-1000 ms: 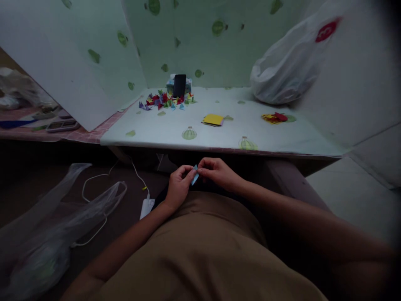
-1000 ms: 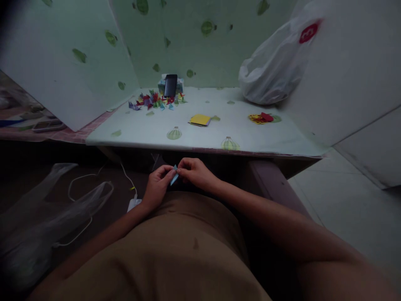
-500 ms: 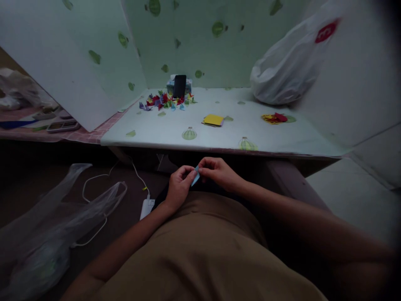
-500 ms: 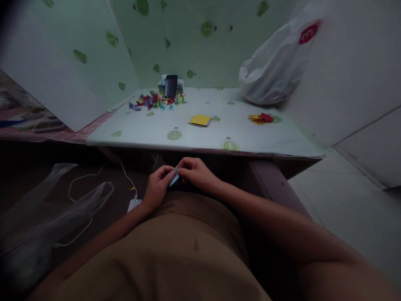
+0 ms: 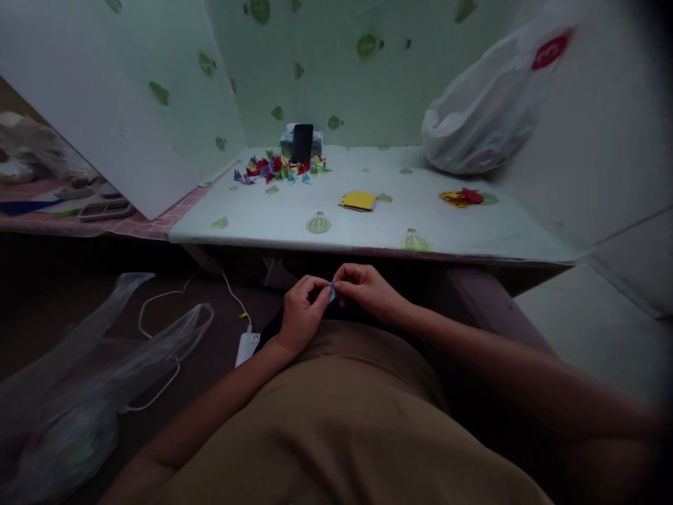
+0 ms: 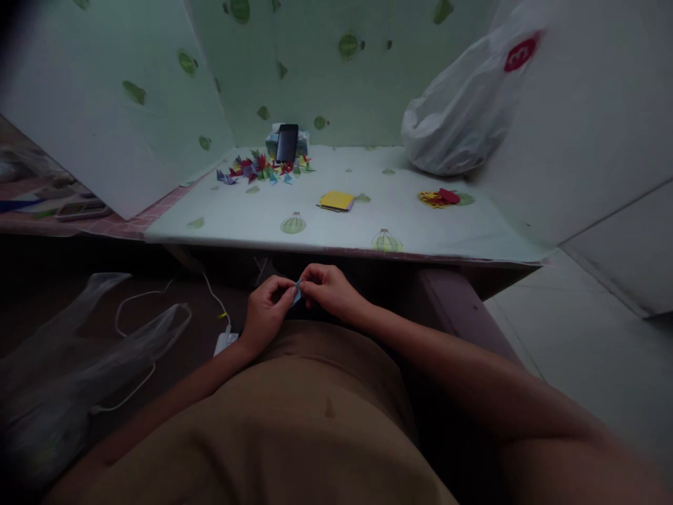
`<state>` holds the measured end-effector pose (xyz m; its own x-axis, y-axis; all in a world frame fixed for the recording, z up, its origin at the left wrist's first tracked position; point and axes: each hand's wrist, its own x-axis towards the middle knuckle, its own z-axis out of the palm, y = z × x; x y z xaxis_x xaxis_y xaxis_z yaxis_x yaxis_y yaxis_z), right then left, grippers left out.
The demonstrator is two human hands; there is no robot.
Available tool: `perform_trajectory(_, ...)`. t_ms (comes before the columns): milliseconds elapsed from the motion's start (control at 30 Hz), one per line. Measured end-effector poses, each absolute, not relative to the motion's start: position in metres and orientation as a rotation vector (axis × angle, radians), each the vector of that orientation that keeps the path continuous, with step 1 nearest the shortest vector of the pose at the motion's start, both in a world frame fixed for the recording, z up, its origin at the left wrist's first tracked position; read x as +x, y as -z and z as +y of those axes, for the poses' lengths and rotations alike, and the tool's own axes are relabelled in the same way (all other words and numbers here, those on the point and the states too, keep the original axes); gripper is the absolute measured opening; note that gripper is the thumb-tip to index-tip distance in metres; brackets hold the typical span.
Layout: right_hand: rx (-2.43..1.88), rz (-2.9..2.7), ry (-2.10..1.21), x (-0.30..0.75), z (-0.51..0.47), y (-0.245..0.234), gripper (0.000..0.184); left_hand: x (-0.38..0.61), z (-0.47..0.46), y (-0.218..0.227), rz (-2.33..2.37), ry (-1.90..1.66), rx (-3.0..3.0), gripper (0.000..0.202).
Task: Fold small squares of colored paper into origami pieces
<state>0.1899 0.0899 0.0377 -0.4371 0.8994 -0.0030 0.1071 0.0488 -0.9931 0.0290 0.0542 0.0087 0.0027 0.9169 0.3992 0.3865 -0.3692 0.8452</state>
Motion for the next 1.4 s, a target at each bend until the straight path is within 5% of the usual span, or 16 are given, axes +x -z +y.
perform_trajectory(800, -1.037, -1.652, -1.337, 0.1907, 0.0905, -0.0389, 0.017, 0.0305, 0.0590, -0.0078, 1.068, -1.337, 1.181, 0.033)
perform_trajectory(1400, -1.042, -1.482, -1.417, 0.1910, 0.0908, -0.0382, 0.018, 0.0291, 0.0562, -0.0092, 1.068, -1.242, 1.081, 0.022)
